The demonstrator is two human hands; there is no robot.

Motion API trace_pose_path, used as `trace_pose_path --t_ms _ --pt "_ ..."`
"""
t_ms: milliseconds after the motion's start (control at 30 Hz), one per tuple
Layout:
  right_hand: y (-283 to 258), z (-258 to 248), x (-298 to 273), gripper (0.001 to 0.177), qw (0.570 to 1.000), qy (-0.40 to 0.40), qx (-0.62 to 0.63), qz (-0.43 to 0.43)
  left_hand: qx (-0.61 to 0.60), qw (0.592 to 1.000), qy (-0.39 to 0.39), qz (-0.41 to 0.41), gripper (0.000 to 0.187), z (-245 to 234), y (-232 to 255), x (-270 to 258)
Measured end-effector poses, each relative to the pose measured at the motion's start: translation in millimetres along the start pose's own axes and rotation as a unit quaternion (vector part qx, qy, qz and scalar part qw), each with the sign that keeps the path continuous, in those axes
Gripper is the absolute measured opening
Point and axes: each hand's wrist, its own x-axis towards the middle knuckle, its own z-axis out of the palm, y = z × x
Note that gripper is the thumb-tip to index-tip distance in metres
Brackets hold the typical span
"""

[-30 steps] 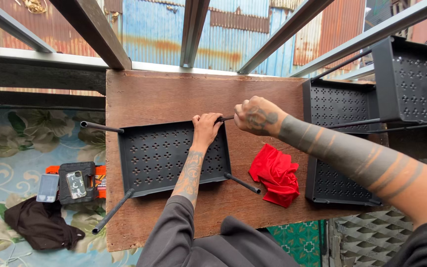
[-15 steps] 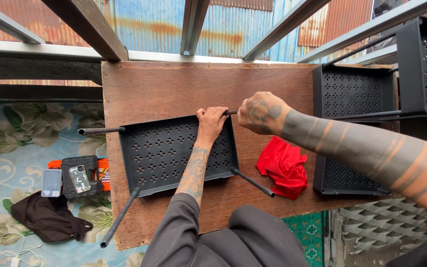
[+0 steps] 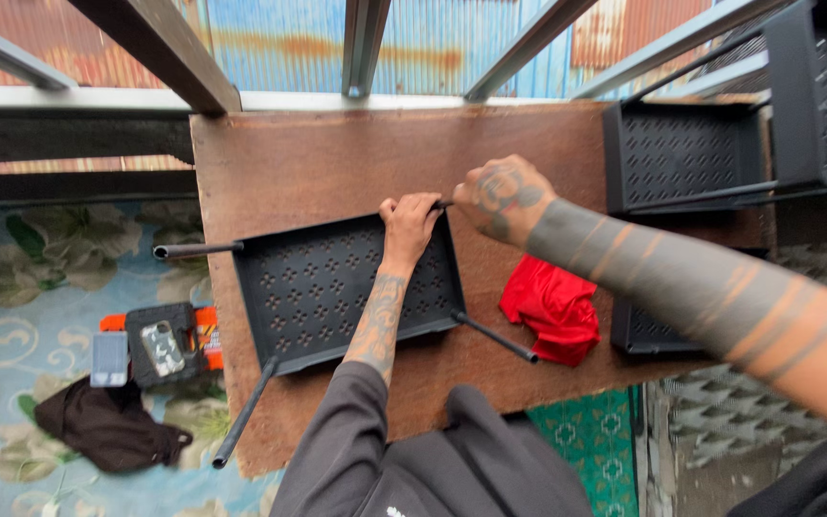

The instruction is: The person wipes a black plastic tray with a red cloth, then inserts metal rods into the tray's corner holes to form a stand. The person repeats this process with a second tray, stacking the completed units on a wooden table.

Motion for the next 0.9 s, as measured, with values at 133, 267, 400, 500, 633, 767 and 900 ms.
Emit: trace_pose_path --t_ms 133,267,400,500,633,767,900 --pt "-18 -20 -7 0.023 0.998 0.039 -0.02 0.034 0.042 0.998 -0.011 0.036 0.038 -16 13 8" --pt "-5 -45 -58 0.051 0.97 0.21 0.11 0.061 0.035 0.997 0.042 0.051 0.055 -45 37 -7" --pt "-2 -9 -166 0.042 0.837 0.36 0.355 0.208 -0.068 0.991 0.113 -0.025 0.043 -75 70 -71" --pt "-15 78 -213 0.045 0.775 0.367 0.402 0.322 -0.037 0.986 0.136 -0.085 0.022 -77 99 -143" --pt "-46 221 -242 0.091 0.896 0.112 0.229 0.364 -0.052 0.986 -0.075 -0.142 0.013 -56 131 -225" --pt "-61 331 -240 0.084 0.913 0.147 0.179 0.335 -0.09 0.97 -0.2 -0.108 0.033 -17 162 -246" --pt "-46 374 -252 0.042 0.9 0.215 0.282 0.253 -0.083 0.989 -0.115 0.036 0.044 28 202 -229"
